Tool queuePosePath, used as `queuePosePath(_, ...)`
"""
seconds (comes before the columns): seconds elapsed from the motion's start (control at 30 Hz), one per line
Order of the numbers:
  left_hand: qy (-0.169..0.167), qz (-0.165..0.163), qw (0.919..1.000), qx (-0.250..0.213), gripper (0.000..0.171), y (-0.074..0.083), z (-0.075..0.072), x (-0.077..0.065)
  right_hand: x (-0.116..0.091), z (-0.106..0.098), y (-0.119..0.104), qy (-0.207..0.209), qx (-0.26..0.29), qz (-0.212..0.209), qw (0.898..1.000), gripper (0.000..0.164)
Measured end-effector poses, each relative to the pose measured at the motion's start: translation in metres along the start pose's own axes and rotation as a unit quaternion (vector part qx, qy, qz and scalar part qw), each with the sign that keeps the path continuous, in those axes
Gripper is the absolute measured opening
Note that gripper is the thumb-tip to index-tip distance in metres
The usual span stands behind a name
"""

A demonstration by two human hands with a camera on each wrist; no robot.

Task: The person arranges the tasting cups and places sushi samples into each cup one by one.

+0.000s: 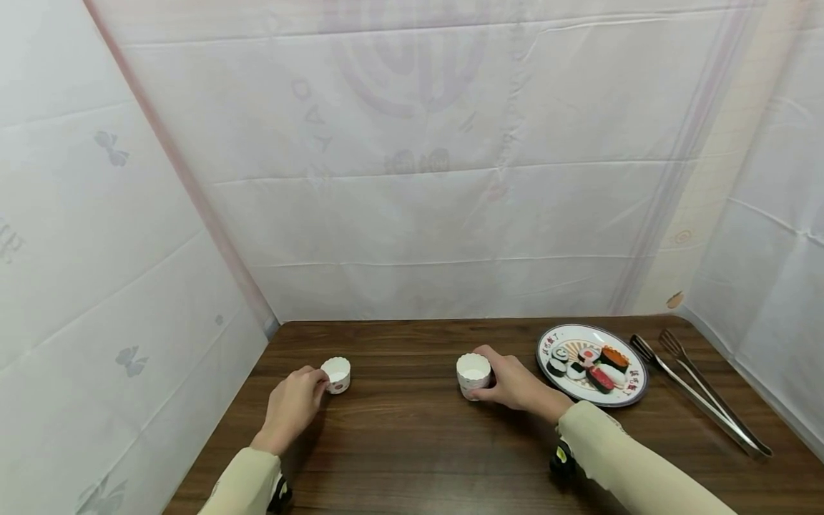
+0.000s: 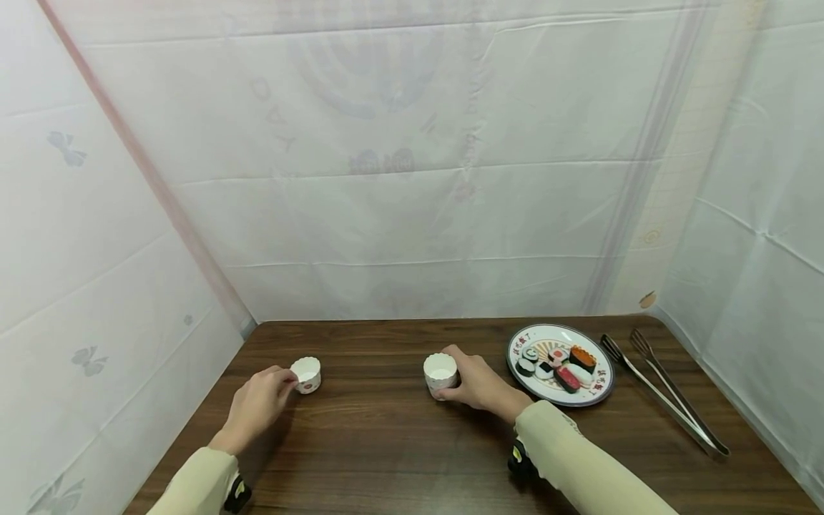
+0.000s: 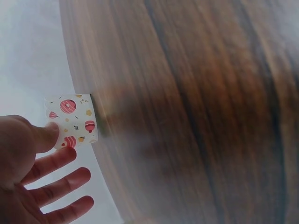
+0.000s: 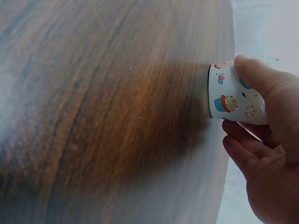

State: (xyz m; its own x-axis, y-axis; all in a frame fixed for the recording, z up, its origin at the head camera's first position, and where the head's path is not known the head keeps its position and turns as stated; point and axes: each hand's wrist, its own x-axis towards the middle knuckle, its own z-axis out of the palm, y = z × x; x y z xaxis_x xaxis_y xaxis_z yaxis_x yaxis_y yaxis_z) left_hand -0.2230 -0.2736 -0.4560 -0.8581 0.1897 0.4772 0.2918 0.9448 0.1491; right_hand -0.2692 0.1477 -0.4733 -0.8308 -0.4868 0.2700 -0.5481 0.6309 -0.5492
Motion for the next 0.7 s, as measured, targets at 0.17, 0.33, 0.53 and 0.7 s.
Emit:
queuePosePath(0.17, -0.007, -0.005, 1.0000, -0.003, 0.006, -0.0022, -0.0005, -0.0032, -0.0006, -0.0005, 0.0013, -0.006, -0.001, -0.002, 1.000, 0.064)
queuePosePath(0.33, -0.010, -0.007, 0.9999, -0.011, 0.007, -0.0036, -0.0003, -0.0037, -0.0008, -0.0002, 0.0016, -0.012, 0.001, 0.003, 1.000, 0.064)
queuePosePath(0.53, -0.014, -0.008, 0.9997, -0.020, 0.007, -0.0036, -0.0013, -0.0035, -0.0006, -0.0005, 0.0008, -0.013, -0.002, 0.004, 1.000, 0.064)
queuePosePath(0.7, -0.013, -0.006, 0.9996, -0.025, 0.006, -0.0031, -0.0016, -0.0034, -0.0007, 0.0000, 0.0001, -0.008, -0.004, 0.004, 1.000, 0.064)
